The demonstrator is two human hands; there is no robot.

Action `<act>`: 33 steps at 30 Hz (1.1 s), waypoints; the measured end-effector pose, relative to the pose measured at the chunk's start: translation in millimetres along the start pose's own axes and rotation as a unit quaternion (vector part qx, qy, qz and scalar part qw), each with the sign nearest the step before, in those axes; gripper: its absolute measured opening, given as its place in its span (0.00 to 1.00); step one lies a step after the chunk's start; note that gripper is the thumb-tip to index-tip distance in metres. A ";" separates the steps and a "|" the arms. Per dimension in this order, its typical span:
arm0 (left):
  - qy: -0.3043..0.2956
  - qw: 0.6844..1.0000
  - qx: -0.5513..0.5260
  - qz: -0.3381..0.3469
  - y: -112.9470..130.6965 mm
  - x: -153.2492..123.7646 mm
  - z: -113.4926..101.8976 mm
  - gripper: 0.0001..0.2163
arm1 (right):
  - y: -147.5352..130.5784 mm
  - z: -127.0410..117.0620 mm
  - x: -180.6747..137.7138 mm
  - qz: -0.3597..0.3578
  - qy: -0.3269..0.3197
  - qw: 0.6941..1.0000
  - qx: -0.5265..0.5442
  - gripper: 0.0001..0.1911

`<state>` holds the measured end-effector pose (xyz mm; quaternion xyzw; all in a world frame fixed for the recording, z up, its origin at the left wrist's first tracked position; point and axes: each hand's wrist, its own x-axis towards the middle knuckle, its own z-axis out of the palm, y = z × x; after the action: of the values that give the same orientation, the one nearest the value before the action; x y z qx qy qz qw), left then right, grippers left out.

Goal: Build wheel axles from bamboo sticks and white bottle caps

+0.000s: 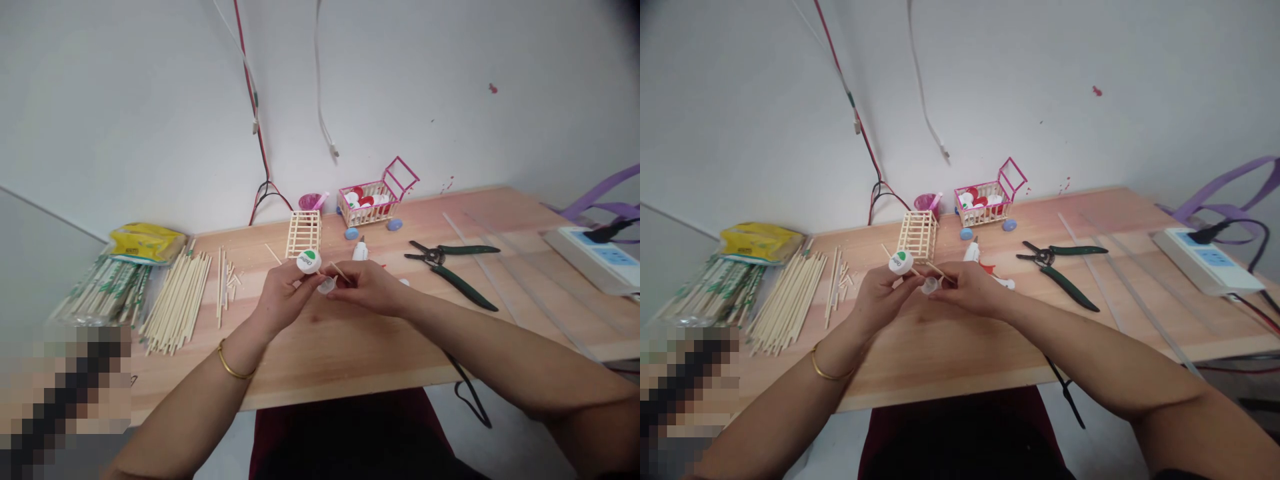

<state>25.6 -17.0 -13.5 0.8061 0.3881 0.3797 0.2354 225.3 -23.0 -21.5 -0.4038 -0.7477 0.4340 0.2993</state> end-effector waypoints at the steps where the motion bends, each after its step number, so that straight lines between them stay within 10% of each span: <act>1: -0.009 1.000 0.002 0.001 -0.1 0.1 0.1 0.08 | 0.9 0.6 0.0 0.003 -0.005 1.000 0.001 0.15; 33: -0.165 0.985 0.054 0.004 -18.4 1.1 8.5 0.17 | 4.0 -0.6 1.8 -0.038 0.070 0.995 0.067 0.09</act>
<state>24.5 -6.0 -30.6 0.8706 0.3605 0.2214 0.2510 226.2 -20.0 -24.6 -0.3836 -0.7091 0.4423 0.3931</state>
